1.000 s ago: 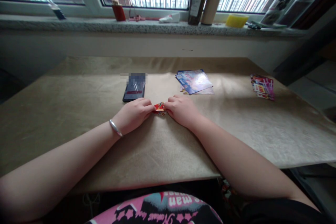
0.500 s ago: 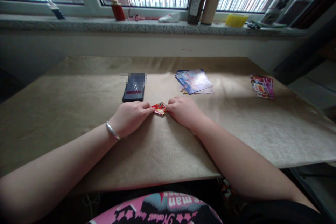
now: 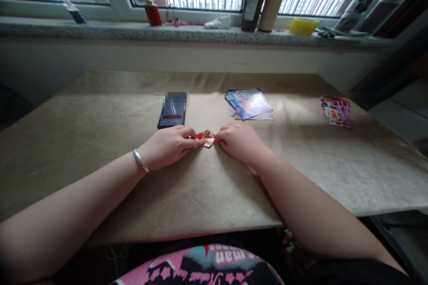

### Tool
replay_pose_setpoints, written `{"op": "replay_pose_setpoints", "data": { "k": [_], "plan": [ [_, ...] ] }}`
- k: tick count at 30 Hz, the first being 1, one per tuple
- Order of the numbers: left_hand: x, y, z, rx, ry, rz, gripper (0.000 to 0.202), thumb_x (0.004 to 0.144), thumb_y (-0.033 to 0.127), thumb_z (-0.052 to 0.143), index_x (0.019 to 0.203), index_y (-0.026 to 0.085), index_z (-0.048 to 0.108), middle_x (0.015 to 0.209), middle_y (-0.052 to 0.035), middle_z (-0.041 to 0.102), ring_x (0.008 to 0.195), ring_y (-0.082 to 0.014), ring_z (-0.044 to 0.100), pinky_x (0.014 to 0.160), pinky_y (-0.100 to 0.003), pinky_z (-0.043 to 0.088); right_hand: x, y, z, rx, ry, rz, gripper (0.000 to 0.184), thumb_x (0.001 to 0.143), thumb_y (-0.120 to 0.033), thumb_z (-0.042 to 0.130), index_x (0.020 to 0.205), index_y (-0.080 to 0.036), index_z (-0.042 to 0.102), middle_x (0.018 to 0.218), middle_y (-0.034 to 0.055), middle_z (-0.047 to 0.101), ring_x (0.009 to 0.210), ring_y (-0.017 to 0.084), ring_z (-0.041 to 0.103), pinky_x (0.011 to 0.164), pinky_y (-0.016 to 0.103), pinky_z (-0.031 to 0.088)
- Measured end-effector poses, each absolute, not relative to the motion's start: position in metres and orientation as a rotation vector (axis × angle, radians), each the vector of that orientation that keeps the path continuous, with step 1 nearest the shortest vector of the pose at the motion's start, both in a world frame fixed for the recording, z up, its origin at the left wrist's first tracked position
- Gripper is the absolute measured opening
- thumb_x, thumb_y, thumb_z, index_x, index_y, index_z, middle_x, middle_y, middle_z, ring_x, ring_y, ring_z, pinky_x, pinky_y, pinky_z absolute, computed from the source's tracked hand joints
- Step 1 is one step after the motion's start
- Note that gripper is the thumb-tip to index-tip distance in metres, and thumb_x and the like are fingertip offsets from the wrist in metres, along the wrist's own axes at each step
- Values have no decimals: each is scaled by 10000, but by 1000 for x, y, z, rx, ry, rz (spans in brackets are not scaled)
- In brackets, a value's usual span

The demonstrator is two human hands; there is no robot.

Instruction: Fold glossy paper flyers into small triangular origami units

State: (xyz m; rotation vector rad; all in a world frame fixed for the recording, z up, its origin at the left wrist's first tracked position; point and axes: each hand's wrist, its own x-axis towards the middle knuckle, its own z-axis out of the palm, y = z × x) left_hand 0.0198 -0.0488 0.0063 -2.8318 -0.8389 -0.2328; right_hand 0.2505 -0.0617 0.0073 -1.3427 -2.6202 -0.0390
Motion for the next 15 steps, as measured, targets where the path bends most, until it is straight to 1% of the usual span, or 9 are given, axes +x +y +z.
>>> {"op": "replay_pose_setpoints", "data": {
  "k": [2,5,8,10,15],
  "plan": [
    [19,-47,5,-2847,-849,-231,319,920,202,433,1137,342,622,948,-28,621,800,-146,563,656,-235,442,250,-62,7,-1357,-2592,-24,204,858,-257,525,892,-254,726,827,24,703,759,172,613,639,271,388],
    [20,-46,1,-2867,-862,-289,333,890,155,461,1131,318,624,1047,-26,631,861,-157,566,723,-261,467,246,-63,6,-1308,-2592,19,276,891,-392,503,896,-217,717,837,52,691,765,178,606,663,280,405],
    [22,-45,-3,-2913,-816,-364,324,849,114,488,1111,242,627,1148,-29,626,908,-170,552,821,-296,471,242,-63,3,-1195,-2617,42,258,883,-378,533,925,-190,705,909,76,677,838,187,595,723,285,424],
    [24,-45,-5,-2932,-805,-404,296,844,104,472,1074,200,631,1187,-32,618,895,-174,546,838,-306,471,241,-62,1,-1155,-2615,37,253,885,-361,535,913,-172,700,907,90,672,858,192,585,756,294,430],
    [28,-44,-6,-2968,-902,-477,237,838,134,495,1035,155,626,1125,-34,657,872,-186,544,836,-314,475,240,-60,0,-1100,-2638,2,226,887,-323,530,933,-172,691,911,90,675,843,185,586,745,289,432]
  ]
}}
